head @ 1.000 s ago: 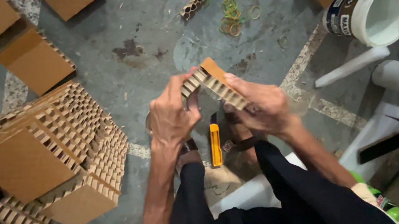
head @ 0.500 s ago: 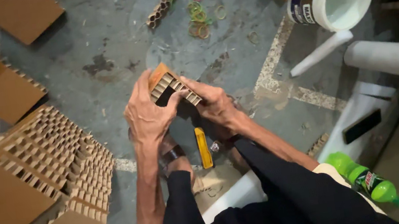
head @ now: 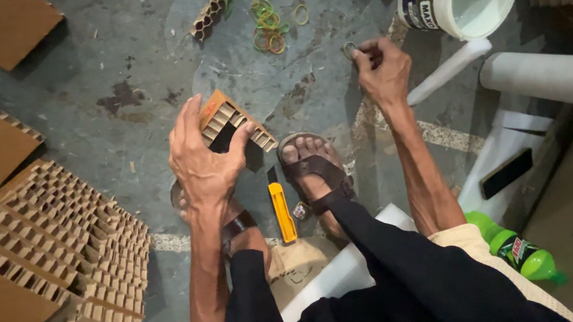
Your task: The person assembles small cardboard pieces into a structure by securing them with rubber bands. They then use a white cylindrical roller to apply a substance to the edges of the cardboard pieces.
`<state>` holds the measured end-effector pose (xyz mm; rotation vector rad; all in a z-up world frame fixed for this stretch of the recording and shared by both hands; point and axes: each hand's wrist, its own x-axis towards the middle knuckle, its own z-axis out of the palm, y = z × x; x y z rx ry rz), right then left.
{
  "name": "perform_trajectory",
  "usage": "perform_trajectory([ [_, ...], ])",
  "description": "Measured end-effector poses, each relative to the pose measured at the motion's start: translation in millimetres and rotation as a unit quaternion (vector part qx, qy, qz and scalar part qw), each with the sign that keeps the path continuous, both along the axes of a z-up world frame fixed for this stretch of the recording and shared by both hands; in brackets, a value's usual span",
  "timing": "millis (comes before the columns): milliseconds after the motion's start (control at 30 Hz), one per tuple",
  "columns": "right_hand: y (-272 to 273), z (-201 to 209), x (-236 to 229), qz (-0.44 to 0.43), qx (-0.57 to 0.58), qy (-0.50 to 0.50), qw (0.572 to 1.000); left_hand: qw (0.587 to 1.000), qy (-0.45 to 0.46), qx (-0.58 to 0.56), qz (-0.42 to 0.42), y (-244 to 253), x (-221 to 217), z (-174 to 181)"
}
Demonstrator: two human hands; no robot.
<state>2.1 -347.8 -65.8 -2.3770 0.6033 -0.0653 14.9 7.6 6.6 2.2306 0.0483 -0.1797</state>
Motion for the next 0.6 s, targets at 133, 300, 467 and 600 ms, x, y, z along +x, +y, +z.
perform_trajectory([
  [133,-11.3,-12.1,-2.2,0.113,-0.100,-0.022,0.988,1.000,0.012,-0.007,0.018,-1.5,-3.9,-4.7],
  [300,-4.1,-6.7,1.2,0.210,-0.230,-0.051,0.949,1.000,0.004,-0.006,0.027,-2.4,-5.6,-9.4],
  [467,52.7,45.6,-6.4,0.018,0.268,0.016,0.963,0.998,0.044,-0.019,0.050,-3.8,-5.3,-4.5],
  [600,105.1,82.5,-12.3,0.065,0.406,-0.013,0.912,0.998,0.034,0.002,0.046,-2.1,1.4,9.6],
])
